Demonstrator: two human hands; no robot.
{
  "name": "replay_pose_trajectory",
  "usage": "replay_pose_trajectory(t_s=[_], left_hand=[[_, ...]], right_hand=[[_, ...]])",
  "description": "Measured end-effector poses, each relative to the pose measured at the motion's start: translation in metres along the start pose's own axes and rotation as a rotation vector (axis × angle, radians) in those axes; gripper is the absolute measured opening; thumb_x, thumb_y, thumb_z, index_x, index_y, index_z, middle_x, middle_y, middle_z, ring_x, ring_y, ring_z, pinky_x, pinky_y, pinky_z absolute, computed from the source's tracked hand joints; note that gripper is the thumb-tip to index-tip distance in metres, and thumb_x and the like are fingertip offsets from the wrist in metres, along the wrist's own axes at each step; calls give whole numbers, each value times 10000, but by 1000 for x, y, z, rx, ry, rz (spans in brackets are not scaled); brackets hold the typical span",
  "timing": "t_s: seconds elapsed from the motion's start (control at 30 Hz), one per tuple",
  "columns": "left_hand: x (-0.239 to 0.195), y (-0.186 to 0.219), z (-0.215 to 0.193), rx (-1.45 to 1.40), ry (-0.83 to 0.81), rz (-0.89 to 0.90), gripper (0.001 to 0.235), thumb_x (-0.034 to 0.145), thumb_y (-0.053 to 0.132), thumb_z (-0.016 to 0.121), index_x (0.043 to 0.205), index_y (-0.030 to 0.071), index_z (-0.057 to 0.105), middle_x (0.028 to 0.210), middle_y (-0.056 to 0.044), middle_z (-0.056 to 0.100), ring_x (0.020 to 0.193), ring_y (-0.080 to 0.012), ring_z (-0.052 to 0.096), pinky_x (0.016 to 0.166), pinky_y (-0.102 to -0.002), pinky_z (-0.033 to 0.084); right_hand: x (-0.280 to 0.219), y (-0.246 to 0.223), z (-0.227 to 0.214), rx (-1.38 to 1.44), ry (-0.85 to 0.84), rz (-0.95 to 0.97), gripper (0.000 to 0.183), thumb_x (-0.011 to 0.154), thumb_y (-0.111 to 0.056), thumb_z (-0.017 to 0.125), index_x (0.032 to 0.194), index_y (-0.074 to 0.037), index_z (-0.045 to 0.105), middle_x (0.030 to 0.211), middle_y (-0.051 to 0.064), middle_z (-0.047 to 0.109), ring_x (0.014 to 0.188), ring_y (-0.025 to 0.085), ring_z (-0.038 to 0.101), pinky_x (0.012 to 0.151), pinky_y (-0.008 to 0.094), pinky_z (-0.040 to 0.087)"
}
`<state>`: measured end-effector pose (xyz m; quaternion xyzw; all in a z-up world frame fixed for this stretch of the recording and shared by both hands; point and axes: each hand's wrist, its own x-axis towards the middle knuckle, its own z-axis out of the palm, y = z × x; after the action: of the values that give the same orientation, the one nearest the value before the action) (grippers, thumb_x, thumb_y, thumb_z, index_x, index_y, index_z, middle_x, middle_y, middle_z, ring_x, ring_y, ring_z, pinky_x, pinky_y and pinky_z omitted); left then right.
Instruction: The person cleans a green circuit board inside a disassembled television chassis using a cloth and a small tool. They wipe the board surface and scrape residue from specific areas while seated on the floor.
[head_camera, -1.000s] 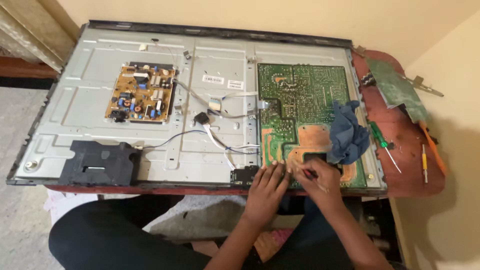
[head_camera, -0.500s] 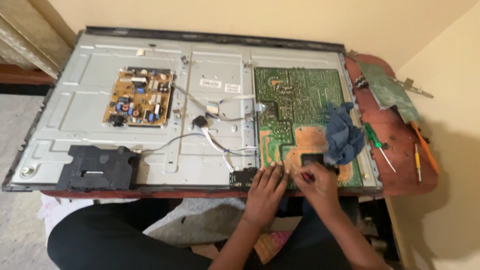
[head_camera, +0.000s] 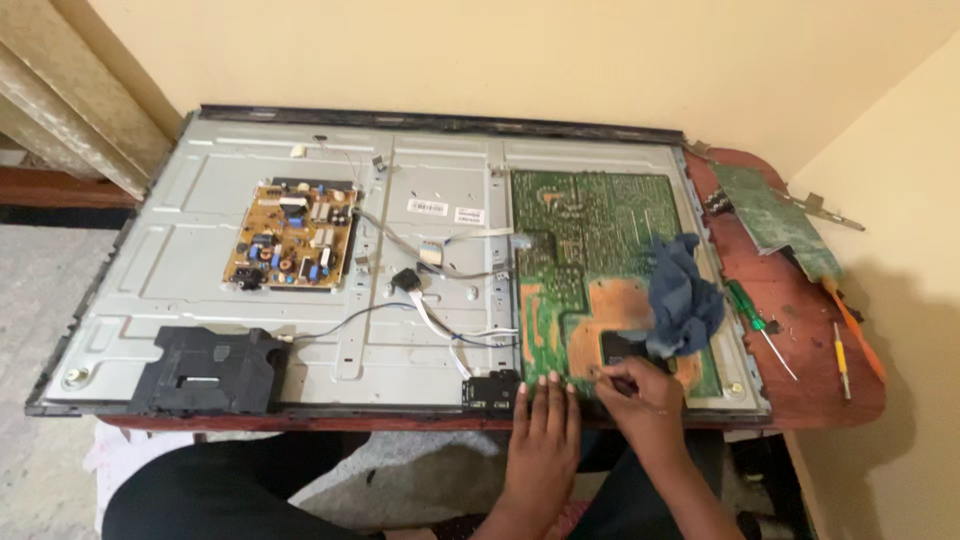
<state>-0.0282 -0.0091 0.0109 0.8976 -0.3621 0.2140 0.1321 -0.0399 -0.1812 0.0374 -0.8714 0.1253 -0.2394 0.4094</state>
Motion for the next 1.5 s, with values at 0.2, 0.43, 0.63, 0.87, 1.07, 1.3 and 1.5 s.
replay_pose_trajectory(t_s=[0.2,0.43,0.63,0.87,1.07,1.3,1.5], left_hand=[[4,5,3,-5,-82,-24,566,948,194,527,1437,-89,494,1478,-330,485,1387,-446,471,1201,-548,279],[-1,7,5,35,-146,-8,665,889,199,543,1473,-97,427,1526,-336,402,1415,-464,397,1165,-576,268],[-8,3,20,3,-152,26,672,878,206,519,1475,-88,426,1525,-328,402,1411,-447,398,1141,-587,280],[-14,0,39,20,11,16,569,986,245,463,1464,-62,477,1521,-301,448,1411,-417,449,1142,-571,337],[-14,-1,41,35,-30,13,546,997,246,449,1467,-31,483,1519,-276,459,1401,-400,455,1137,-566,338],[-9,2,24,-11,-62,14,598,959,232,467,1494,-34,454,1535,-267,439,1420,-392,429,1158,-542,312],[-10,-2,19,-22,-88,29,616,947,220,471,1509,-30,442,1559,-255,421,1442,-381,412,1177,-525,295]], right_hand=[[-2,-19,-1,-74,59,-86,157,793,-38,806,941,-22,755,772,66,689,611,90,621,565,242,481],[10,-33,-39,157,175,-145,255,1055,-77,536,1277,-24,648,1423,160,601,1008,204,756,791,259,628],[86,30,-58,-389,171,-204,544,893,-196,760,1361,39,613,1476,288,512,1286,421,548,998,464,485],[133,54,6,-523,-176,-265,496,791,-92,785,1273,-76,668,1461,117,588,1330,320,565,1118,419,469],[77,46,-23,-476,-522,-564,737,630,192,622,1316,-70,673,1509,124,561,1449,400,460,1067,469,376],[107,60,-4,-527,-214,-481,592,769,125,637,1337,-41,644,1453,151,577,1356,350,547,1150,452,447],[99,43,3,-655,-524,-463,668,664,142,572,1293,-66,658,1441,146,594,1316,328,566,1083,441,457]])
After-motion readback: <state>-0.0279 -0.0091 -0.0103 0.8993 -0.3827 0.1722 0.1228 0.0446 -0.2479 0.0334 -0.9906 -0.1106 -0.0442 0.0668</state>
